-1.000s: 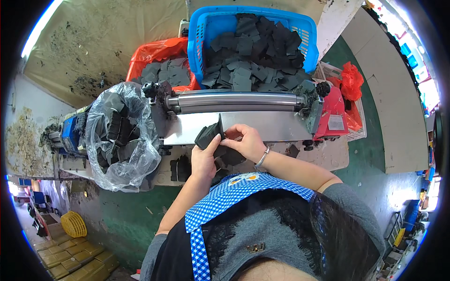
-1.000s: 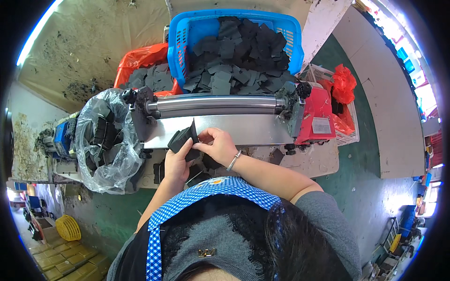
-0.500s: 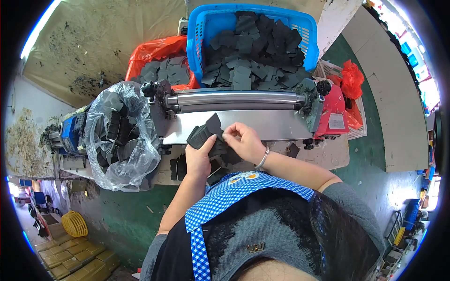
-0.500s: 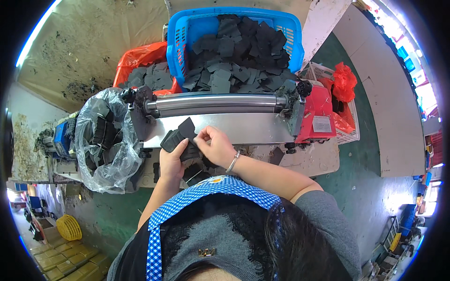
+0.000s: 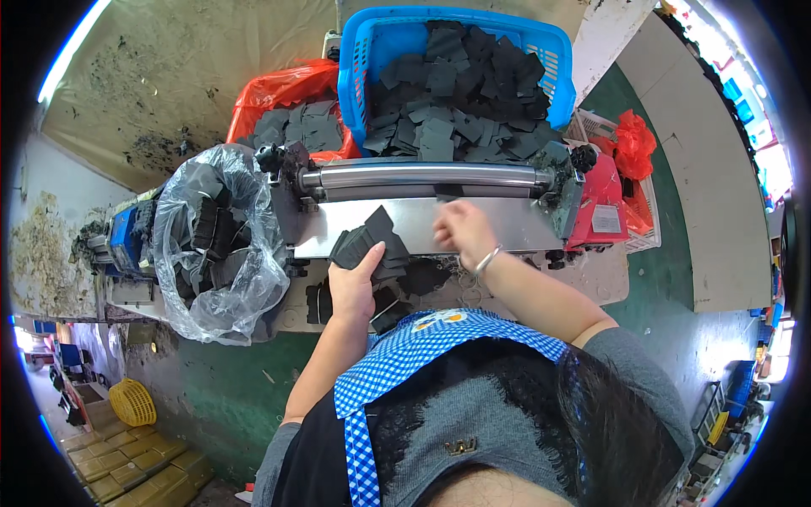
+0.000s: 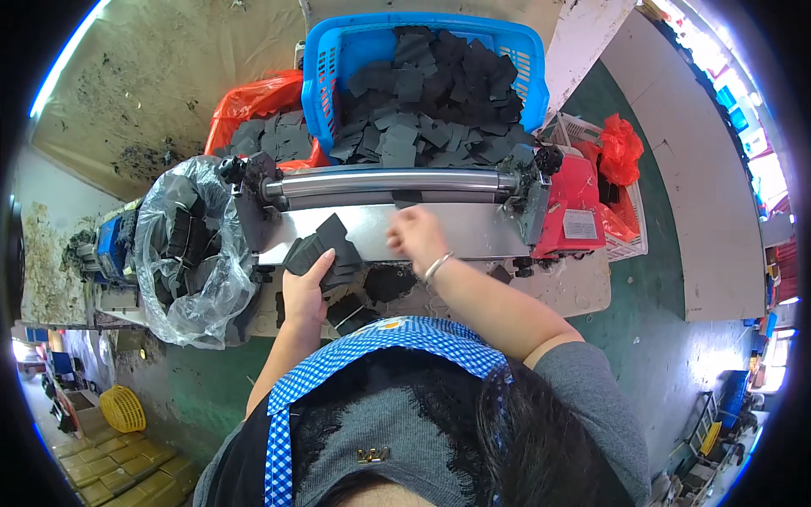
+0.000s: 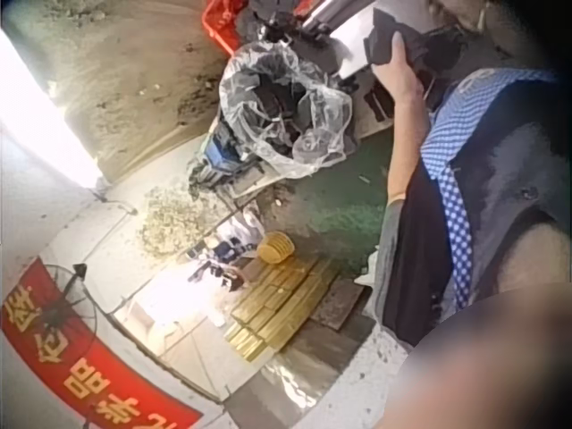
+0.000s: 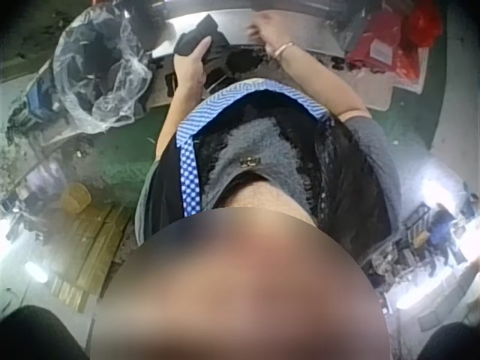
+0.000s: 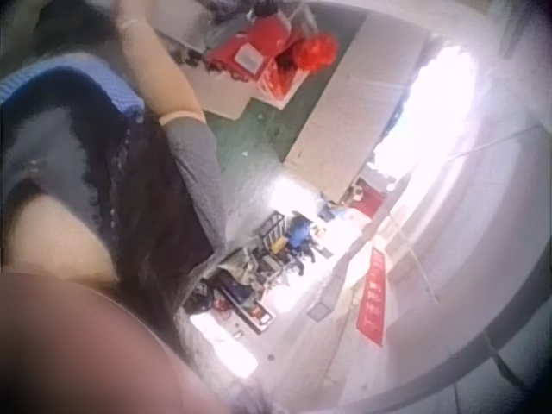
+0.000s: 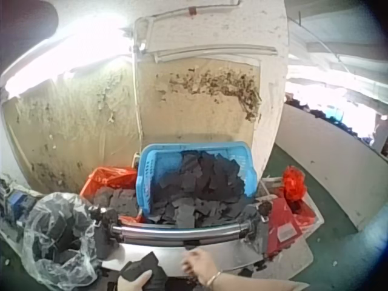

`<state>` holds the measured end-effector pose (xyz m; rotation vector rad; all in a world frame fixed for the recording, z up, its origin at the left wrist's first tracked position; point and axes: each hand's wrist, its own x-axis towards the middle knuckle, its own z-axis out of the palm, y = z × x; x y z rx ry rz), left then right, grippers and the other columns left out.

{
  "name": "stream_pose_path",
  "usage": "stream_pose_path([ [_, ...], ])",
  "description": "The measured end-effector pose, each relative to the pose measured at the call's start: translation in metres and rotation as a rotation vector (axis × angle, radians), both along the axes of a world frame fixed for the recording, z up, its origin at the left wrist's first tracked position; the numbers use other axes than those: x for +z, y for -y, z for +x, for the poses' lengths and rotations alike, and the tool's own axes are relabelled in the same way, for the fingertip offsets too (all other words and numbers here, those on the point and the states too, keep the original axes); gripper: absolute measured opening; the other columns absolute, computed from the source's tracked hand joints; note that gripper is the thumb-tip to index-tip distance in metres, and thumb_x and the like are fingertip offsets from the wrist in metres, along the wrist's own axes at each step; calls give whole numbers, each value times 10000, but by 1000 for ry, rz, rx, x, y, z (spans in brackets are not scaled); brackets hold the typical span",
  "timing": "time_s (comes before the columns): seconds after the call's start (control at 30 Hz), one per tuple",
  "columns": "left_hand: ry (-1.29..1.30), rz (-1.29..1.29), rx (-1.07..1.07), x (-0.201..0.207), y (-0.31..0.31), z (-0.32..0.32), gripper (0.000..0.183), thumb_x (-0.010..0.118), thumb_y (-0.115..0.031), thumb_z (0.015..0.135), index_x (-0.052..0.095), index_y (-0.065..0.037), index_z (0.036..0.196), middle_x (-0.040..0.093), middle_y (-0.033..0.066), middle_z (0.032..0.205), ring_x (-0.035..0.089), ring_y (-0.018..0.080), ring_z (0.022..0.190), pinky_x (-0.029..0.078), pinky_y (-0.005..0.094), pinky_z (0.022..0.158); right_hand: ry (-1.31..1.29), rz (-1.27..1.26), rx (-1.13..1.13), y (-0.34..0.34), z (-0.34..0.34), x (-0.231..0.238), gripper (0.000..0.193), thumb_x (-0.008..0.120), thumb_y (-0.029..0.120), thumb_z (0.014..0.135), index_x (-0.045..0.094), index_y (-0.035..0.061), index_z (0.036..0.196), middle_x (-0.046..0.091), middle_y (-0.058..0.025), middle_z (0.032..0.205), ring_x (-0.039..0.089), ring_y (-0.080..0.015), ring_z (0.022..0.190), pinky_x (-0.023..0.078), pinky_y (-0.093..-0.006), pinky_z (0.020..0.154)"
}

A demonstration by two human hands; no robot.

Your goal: Thinning the edges of shoe material components using an industrial skiving machine.

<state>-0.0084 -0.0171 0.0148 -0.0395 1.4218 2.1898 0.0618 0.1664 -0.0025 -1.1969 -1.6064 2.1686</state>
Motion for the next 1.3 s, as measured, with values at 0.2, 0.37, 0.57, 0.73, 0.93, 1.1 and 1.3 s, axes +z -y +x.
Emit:
stream_pose_path([
  [0.2, 33, 63, -67, 5, -5, 6, 269, 692, 21, 739, 593, 23, 989, 634, 87, 922, 624, 168, 788, 517, 288, 715, -207, 403, 429, 42, 10, 24, 292, 715, 150, 778, 641, -7, 1014, 650, -74, 871, 603, -99, 779, 486, -230, 704],
  [0.37, 27, 47, -67, 6, -4, 7, 252, 684, 24, 746, 600, 15, 983, 636, 87, 919, 620, 165, 791, 514, 292, 722, -188, 301, 435, 45, 12, 22, 256, 677, 180, 815, 647, -3, 991, 644, -73, 837, 608, -115, 756, 494, -234, 676],
  [0.57, -71, -21, 35, 1, -4, 1, 255, 687, 18, 743, 603, 31, 984, 640, 80, 935, 618, 154, 801, 505, 292, 743, 75, -216, -21, -15, -2, -17, 210, 521, 220, 918, 552, 17, 878, 597, -85, 734, 580, -144, 565, 482, -263, 478],
  [0.73, -134, -78, 47, -8, -9, 3, 248, 701, -11, 751, 610, 31, 978, 641, 66, 918, 609, 136, 799, 493, 267, 730, -70, 79, 256, 15, -2, 6, 217, 576, 220, 885, 580, 7, 927, 623, -92, 743, 603, -137, 589, 483, -259, 504],
  [0.93, -82, -14, 19, -8, -11, 2, 219, 676, -36, 786, 612, 22, 988, 632, 62, 935, 596, 129, 814, 481, 257, 740, 11, -10, 241, 7, 1, -1, 248, 551, 206, 893, 609, -31, 841, 651, -131, 767, 630, -146, 579, 505, -237, 531],
  [1.1, -44, 42, 24, -15, -9, -5, 230, 632, -5, 798, 589, 27, 1022, 620, 77, 981, 600, 159, 852, 482, 280, 771, 59, -163, -63, -18, -3, -6, 265, 579, 248, 883, 614, -13, 916, 655, -126, 832, 633, -139, 627, 500, -232, 543],
  [1.3, 31, 56, -66, -1, -10, 5, 277, 681, 16, 753, 588, 23, 1014, 626, 90, 958, 616, 167, 826, 506, 295, 735, -159, 545, 501, 41, 11, 26, 291, 666, 202, 821, 632, -35, 987, 662, -99, 852, 611, -122, 757, 497, -258, 689],
])
